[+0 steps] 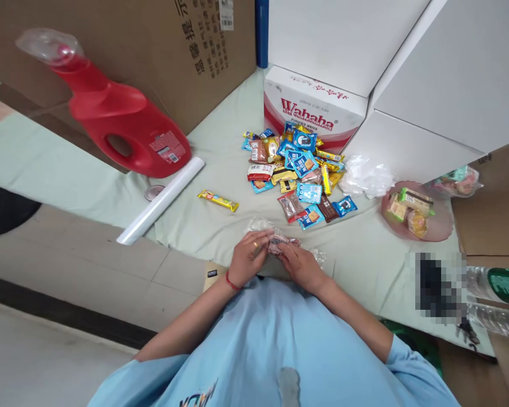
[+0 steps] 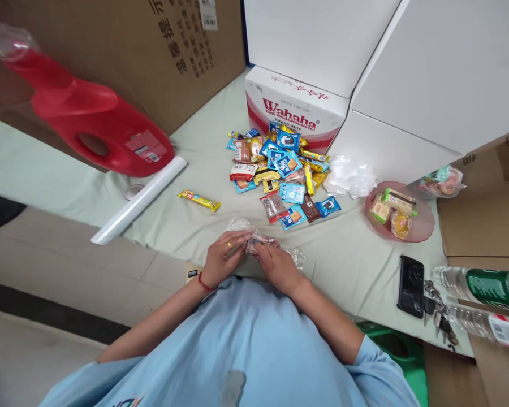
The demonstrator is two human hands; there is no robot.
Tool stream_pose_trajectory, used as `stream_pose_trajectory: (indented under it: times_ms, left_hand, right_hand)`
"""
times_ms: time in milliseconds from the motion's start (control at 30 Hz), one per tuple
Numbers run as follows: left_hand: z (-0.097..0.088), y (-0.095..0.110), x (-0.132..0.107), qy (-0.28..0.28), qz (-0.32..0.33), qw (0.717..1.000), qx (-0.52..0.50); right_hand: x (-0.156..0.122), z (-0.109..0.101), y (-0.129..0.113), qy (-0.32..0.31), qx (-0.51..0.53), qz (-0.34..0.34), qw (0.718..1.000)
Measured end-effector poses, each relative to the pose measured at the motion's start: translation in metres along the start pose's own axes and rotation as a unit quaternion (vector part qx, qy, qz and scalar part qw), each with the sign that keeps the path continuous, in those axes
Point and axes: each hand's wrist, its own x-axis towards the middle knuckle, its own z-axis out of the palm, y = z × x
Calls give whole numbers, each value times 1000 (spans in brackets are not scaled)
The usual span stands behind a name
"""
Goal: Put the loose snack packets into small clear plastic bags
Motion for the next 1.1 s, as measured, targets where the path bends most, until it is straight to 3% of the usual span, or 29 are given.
stream_pose_trajectory:
  times_ms: [100, 167, 233, 433, 533, 733, 800, 900, 1033, 1100]
  left_hand:
    - [-11, -11, 2, 116, -153, 981, 3]
    - [-14, -17, 3, 153, -247, 956, 46]
    - [-12, -19, 5, 134, -295, 942, 87]
    - [1, -7, 13, 45, -357, 920, 153]
    - [1, -4, 16, 47, -332, 933, 128]
    - [-7, 16, 14, 91, -277, 955, -59]
    - [-8, 30, 15, 53, -211, 974, -67]
    - [-7, 46, 16, -56, -93, 994, -31]
    - [-4, 48, 9, -170, -4, 979, 112]
    - [-3, 46, 2, -205, 28, 963, 174]
  right_hand:
    - [1, -7, -2, -38, 9, -4, 999]
    - [3, -14, -5, -67, 3, -1, 998]
    - [6, -20, -8, -88, -9, 11, 996]
    - [9, -21, -14, -112, -27, 29, 993]
    - [8, -19, -13, -115, -12, 38, 993]
    - [10, -17, -14, -100, 35, 49, 993]
    - [12, -15, -16, -94, 66, 54, 992]
    - [9, -18, -16, -70, 149, 73, 984]
    - [-12, -41, -1, -50, 262, 2, 964]
    - [-26, -52, 13, 1, 274, 30, 961]
